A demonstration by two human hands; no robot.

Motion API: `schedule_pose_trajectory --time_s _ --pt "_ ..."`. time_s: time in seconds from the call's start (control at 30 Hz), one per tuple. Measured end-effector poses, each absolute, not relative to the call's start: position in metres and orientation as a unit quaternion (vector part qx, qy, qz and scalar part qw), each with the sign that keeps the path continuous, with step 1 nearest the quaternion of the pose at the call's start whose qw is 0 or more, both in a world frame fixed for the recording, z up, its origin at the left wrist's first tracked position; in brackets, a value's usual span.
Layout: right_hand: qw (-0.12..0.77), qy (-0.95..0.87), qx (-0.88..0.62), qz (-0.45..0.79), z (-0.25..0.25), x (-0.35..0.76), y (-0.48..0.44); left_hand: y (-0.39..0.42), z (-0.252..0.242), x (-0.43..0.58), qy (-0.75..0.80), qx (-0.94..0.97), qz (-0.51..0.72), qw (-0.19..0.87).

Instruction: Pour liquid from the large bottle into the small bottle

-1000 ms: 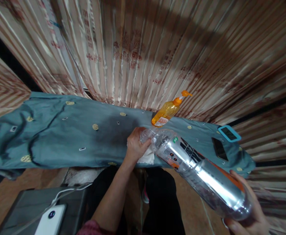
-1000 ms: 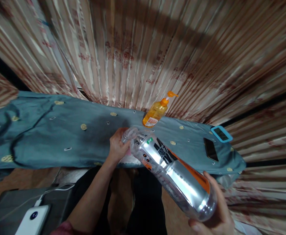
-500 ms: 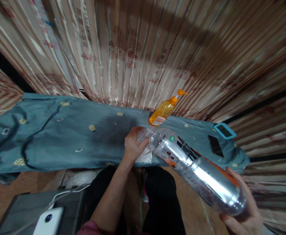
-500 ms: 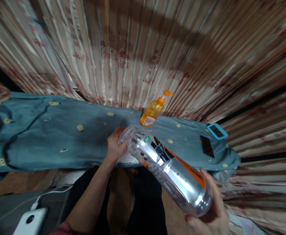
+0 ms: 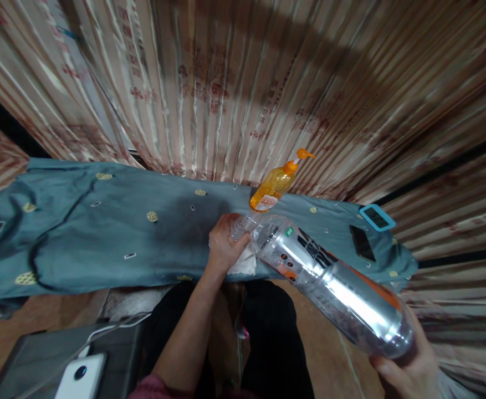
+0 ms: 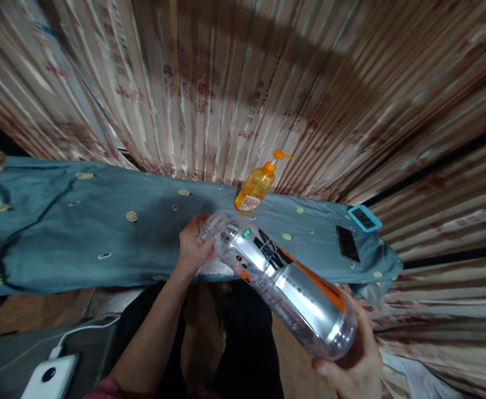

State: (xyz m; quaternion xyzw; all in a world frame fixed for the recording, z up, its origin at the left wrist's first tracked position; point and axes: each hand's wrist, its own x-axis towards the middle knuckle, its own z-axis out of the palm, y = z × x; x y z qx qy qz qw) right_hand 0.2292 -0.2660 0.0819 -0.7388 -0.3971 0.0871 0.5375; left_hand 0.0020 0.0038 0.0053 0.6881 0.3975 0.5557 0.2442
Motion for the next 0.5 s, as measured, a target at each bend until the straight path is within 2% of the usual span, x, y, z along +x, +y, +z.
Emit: schedule_pose_trajectory --time_s 0.23,0.4,0.5 --pt "0.541 -0.422 -0.724 0.068 0.077 0.235 -0.266 0.004 0.005 0.002 0.397 0.684 0.563 0.239" --pt "0.521 -0.414 -0.738 0.110 0.078 0.246 -0.273 0.004 0.002 0.003 0.393 0.688 0.561 0.241" --pt "0.548 -0.374 -0.736 0.138 0.081 0.232 -0.270 0.004 0.003 0.003 0.400 0.690 0.554 0.239"
